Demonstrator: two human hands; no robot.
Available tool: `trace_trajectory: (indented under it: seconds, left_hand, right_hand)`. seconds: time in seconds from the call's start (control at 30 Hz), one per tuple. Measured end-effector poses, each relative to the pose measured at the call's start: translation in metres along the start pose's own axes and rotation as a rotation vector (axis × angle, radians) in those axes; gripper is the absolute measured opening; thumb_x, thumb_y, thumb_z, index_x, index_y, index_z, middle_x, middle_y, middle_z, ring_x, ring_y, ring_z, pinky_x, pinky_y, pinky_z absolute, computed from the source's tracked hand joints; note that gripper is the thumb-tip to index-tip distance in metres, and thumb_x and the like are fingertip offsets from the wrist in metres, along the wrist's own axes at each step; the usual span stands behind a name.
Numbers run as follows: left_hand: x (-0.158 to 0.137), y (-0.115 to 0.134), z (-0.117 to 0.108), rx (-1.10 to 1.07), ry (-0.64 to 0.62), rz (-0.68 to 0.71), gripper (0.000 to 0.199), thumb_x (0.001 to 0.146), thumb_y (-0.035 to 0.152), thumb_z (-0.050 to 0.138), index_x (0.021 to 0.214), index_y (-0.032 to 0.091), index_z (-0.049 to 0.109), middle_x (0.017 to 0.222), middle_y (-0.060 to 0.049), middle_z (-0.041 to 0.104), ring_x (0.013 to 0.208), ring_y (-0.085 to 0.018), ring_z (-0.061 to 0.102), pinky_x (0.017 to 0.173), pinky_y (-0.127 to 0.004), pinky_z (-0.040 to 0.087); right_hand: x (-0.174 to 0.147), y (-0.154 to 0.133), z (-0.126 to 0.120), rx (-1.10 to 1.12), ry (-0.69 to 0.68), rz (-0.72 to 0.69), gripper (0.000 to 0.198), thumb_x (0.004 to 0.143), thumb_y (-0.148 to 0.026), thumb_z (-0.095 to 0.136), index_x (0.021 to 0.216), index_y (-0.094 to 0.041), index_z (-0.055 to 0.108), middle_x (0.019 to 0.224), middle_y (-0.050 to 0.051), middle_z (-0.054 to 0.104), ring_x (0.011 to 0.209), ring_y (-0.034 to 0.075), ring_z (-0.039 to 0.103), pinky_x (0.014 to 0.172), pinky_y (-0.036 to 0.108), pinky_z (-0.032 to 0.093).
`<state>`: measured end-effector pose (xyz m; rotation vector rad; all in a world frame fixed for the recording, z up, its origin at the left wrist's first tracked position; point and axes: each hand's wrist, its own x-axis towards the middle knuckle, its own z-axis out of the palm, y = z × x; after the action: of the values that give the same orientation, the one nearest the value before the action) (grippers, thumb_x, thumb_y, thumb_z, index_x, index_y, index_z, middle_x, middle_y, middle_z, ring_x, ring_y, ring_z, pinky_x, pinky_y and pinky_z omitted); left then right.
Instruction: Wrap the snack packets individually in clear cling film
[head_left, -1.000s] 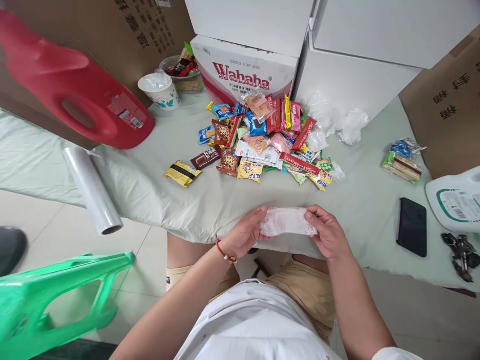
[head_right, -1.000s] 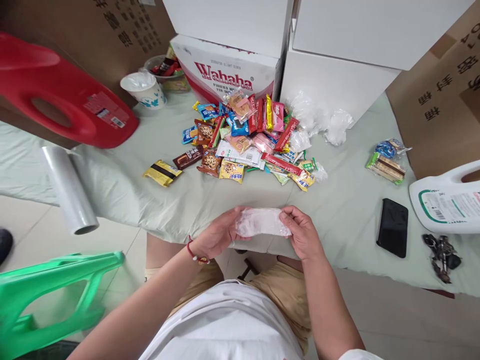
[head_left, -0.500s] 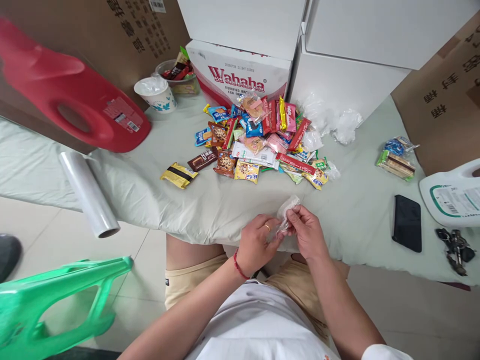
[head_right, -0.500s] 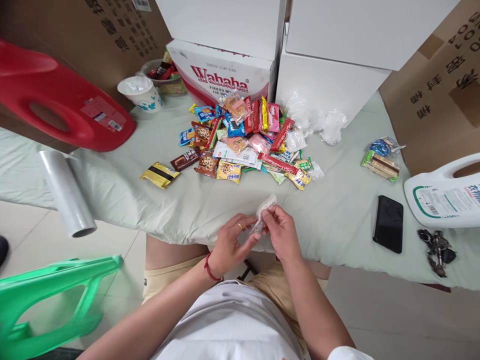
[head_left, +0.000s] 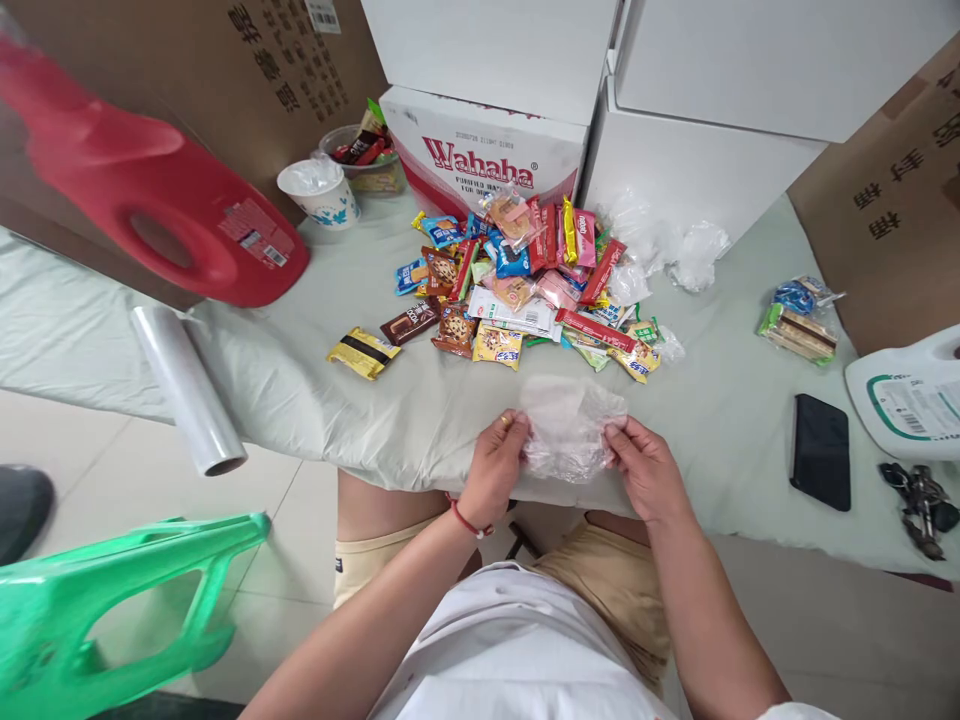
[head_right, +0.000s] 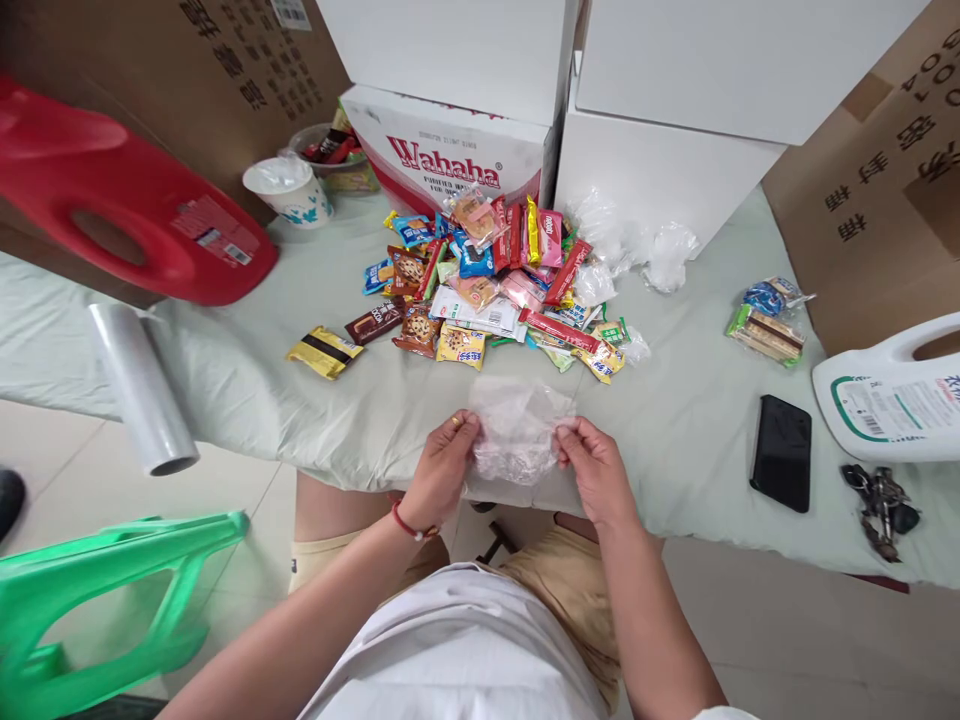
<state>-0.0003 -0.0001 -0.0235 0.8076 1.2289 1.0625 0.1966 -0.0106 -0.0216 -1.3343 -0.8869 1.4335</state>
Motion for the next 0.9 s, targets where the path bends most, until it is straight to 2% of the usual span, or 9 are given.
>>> trace_trajectory:
  seconds: [0.13,0.3,0.37,0.47,0.57,0.67,0.77,0.83,0.9]
  left_hand:
    - [0.007,0.002,-0.008,-0.019,0.031,-0.095,0.046,0.084,0.063,0.063,0.071,0.021,0.051,0.058,0.008,0.036,0.051,-0.009,0.028,0.051,-0.024,0.025]
    - [0.0,0.01,-0.013,0.244,0.348,0.234,0.034,0.081,0.05,0.073,0.086,0.021,0.056,0.074,0.004,0.051,0.065,-0.012,0.044,0.064,-0.025,0.038]
    - [-0.004,0.015,-0.01,0.307,0.208,0.261,0.033,0.087,0.053,0.067,0.088,0.021,0.059,0.081,0.001,0.057,0.073,-0.015,0.05,0.069,-0.026,0.041]
    - [-0.007,0.019,0.003,0.258,-0.179,0.116,0.038,0.089,0.057,0.063,0.096,0.02,0.064,0.09,-0.004,0.065,0.084,-0.02,0.058,0.075,-0.029,0.046]
    - [-0.007,0.02,0.015,0.128,-0.352,0.012,0.041,0.084,0.058,0.069,0.099,0.02,0.063,0.088,-0.004,0.066,0.08,-0.019,0.058,0.072,-0.029,0.047]
    - [-0.001,0.02,0.012,0.195,-0.283,0.057,0.039,0.085,0.058,0.065,0.082,0.02,0.058,0.071,0.002,0.056,0.063,-0.013,0.047,0.062,-0.024,0.04]
    - [0.011,0.02,-0.011,0.494,-0.014,0.167,0.037,0.085,0.055,0.062,0.075,0.02,0.056,0.062,0.005,0.048,0.058,-0.011,0.042,0.057,-0.023,0.036]
    - [0.021,0.02,-0.033,0.702,0.17,0.198,0.034,0.085,0.054,0.059,0.078,0.02,0.06,0.061,0.004,0.052,0.057,-0.012,0.044,0.057,-0.024,0.037]
    - [0.029,0.019,-0.054,0.865,0.307,0.204,0.035,0.085,0.054,0.055,0.079,0.02,0.062,0.063,0.003,0.057,0.057,-0.013,0.048,0.058,-0.024,0.038]
  right_hand:
    - [-0.003,0.0,-0.01,0.101,-0.005,0.062,0.034,0.075,-0.052,0.082,0.076,-0.022,0.068,0.072,0.0,0.059,0.065,0.014,0.051,0.059,0.026,0.045]
    - [-0.006,-0.004,-0.001,0.187,0.024,0.035,0.031,0.076,-0.054,0.08,0.085,-0.025,0.071,0.096,0.006,0.07,0.086,0.022,0.062,0.078,0.034,0.053]
    - [-0.009,-0.007,0.007,0.216,-0.038,0.013,0.031,0.077,-0.054,0.079,0.081,-0.024,0.069,0.097,0.005,0.07,0.087,0.022,0.063,0.08,0.035,0.053]
    - [-0.013,-0.012,0.02,0.251,-0.16,0.029,0.033,0.076,-0.053,0.079,0.073,-0.023,0.065,0.078,0.002,0.065,0.072,0.017,0.058,0.073,0.031,0.05]
    - [-0.013,-0.016,0.015,0.211,-0.211,0.051,0.038,0.079,-0.057,0.075,0.071,-0.023,0.061,0.07,0.0,0.059,0.066,0.016,0.056,0.069,0.03,0.049]
    - [0.004,-0.025,-0.03,-0.134,-0.07,-0.088,0.039,0.086,-0.062,0.064,0.082,-0.023,0.064,0.091,0.005,0.068,0.082,0.021,0.062,0.077,0.034,0.051]
    - [0.043,-0.038,-0.112,-0.715,0.506,-0.29,0.04,0.089,-0.06,0.057,0.099,-0.022,0.065,0.103,0.01,0.069,0.096,0.025,0.063,0.089,0.04,0.05]
    - [0.078,-0.049,-0.17,-1.059,0.775,-0.111,0.038,0.09,-0.049,0.057,0.111,-0.018,0.063,0.111,0.015,0.067,0.105,0.028,0.062,0.099,0.045,0.046]
    - [0.114,-0.062,-0.217,-1.189,0.901,0.096,0.048,0.088,-0.044,0.061,0.122,-0.011,0.061,0.12,0.023,0.064,0.112,0.035,0.061,0.098,0.051,0.046]
